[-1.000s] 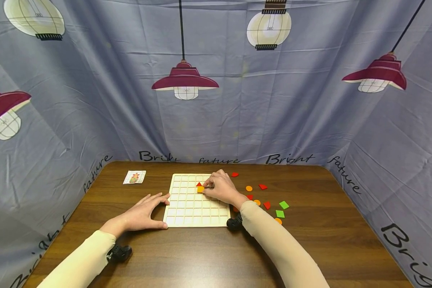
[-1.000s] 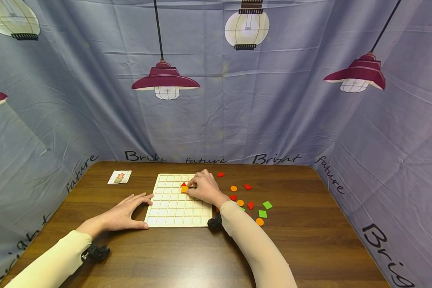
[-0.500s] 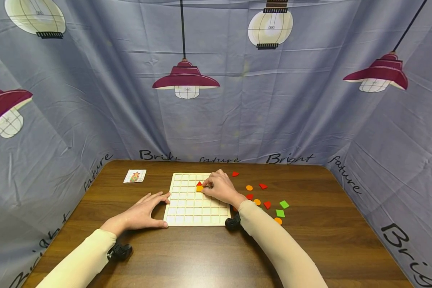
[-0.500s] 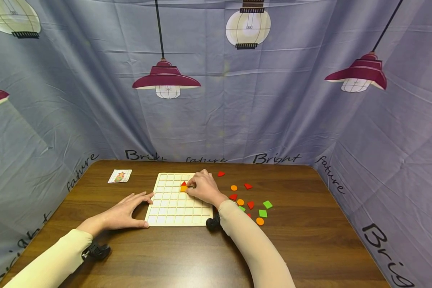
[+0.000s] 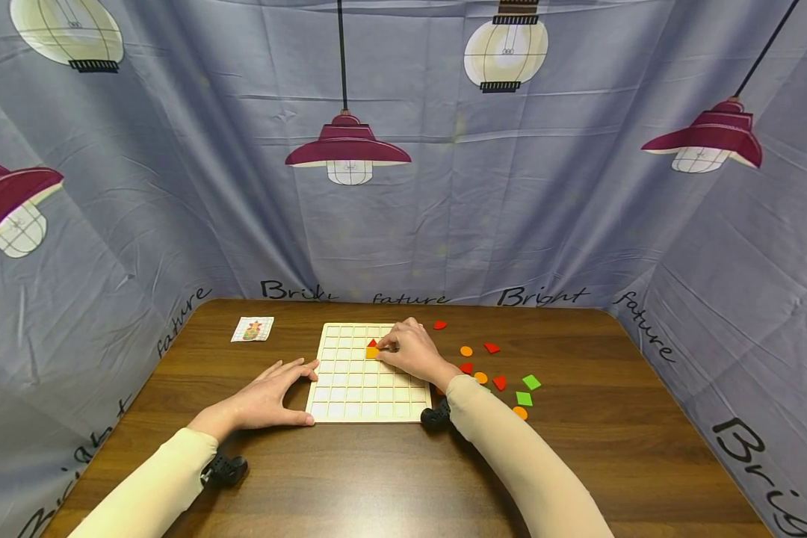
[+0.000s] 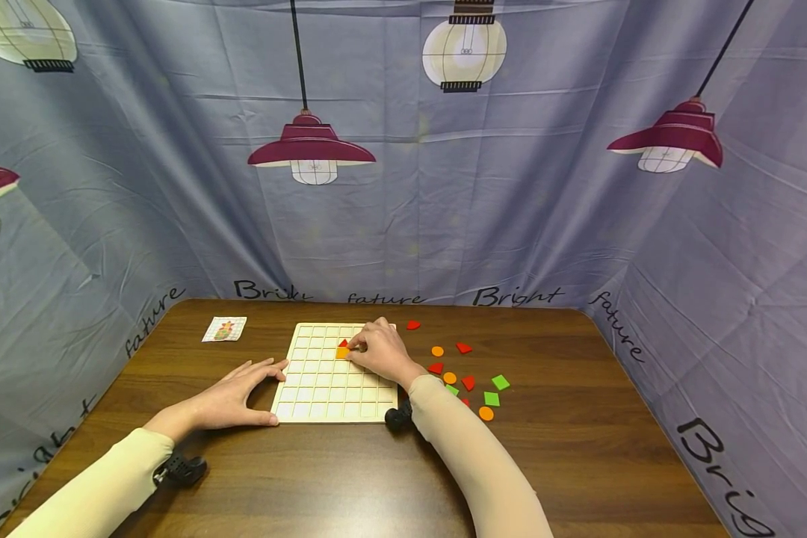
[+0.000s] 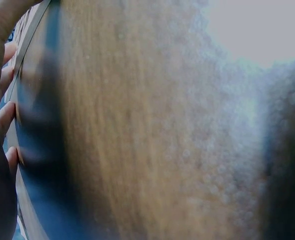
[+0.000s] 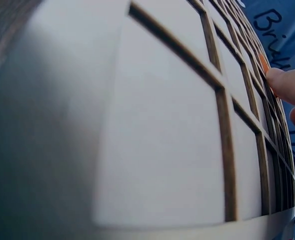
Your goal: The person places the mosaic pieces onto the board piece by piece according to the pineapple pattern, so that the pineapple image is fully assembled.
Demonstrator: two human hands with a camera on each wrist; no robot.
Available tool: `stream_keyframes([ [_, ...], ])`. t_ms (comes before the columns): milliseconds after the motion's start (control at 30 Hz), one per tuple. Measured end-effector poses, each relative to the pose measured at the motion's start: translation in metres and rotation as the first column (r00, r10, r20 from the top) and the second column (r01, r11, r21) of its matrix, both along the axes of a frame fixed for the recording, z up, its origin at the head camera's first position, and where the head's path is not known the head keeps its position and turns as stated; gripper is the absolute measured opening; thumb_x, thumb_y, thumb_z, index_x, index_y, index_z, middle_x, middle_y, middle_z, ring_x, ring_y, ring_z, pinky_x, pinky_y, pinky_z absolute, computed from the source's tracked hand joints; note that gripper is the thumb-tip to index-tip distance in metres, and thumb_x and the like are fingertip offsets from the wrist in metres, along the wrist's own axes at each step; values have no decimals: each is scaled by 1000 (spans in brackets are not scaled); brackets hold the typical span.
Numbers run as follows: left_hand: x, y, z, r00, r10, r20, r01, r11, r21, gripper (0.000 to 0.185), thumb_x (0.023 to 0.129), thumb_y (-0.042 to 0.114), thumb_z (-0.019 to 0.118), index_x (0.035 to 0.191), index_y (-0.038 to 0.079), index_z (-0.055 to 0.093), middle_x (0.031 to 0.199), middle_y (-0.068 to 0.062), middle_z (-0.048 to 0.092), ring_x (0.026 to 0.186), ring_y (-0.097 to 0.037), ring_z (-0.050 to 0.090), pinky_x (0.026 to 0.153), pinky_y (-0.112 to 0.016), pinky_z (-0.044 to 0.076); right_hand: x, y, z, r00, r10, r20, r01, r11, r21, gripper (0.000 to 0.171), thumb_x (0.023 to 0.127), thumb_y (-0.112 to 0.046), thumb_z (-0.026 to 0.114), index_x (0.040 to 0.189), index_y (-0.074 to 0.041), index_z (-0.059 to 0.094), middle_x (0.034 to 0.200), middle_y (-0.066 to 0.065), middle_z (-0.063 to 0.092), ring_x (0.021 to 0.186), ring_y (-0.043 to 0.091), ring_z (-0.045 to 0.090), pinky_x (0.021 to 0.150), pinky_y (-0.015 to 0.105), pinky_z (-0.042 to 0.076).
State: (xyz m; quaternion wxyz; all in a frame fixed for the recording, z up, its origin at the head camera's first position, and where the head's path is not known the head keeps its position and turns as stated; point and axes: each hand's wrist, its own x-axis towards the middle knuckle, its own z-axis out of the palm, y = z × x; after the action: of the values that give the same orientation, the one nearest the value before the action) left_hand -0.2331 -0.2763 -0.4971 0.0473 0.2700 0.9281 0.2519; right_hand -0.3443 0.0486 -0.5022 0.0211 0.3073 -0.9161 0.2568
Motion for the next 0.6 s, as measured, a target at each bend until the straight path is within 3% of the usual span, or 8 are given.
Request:
stream_keyframes([
  [133,0,1,1,1000,-3,-8,3,1000,4,71,81,62,78,133,19,57,161,-10,39,150,-39,28,122,-63,12,0,0,0,1000,9,-5,-9,1000,19,16,94,-39,75,107,-30,79,86,-15,55,91,13,41,104,50,36],
  [367,1,0,0,1000,-11,-17,11,1000,3,69,82,62,78,131,18,57,161,-11,38,150,-40,29,121,-64,12,1,4,4,1000,24,-13,-23,999,31,20,95,-38,73,113,-30,79,92,-16,59,89,14,42,81,35,40],
  [600,2,-1,1,1000,-10,-16,10,1000,-4,68,82,60,78,131,18,57,162,-10,38,150,-41,29,121,-64,13,3,21,18,999,43,34,-42,999,-32,25,97,-34,72,119,-26,77,99,-14,62,91,15,42,79,35,40],
])
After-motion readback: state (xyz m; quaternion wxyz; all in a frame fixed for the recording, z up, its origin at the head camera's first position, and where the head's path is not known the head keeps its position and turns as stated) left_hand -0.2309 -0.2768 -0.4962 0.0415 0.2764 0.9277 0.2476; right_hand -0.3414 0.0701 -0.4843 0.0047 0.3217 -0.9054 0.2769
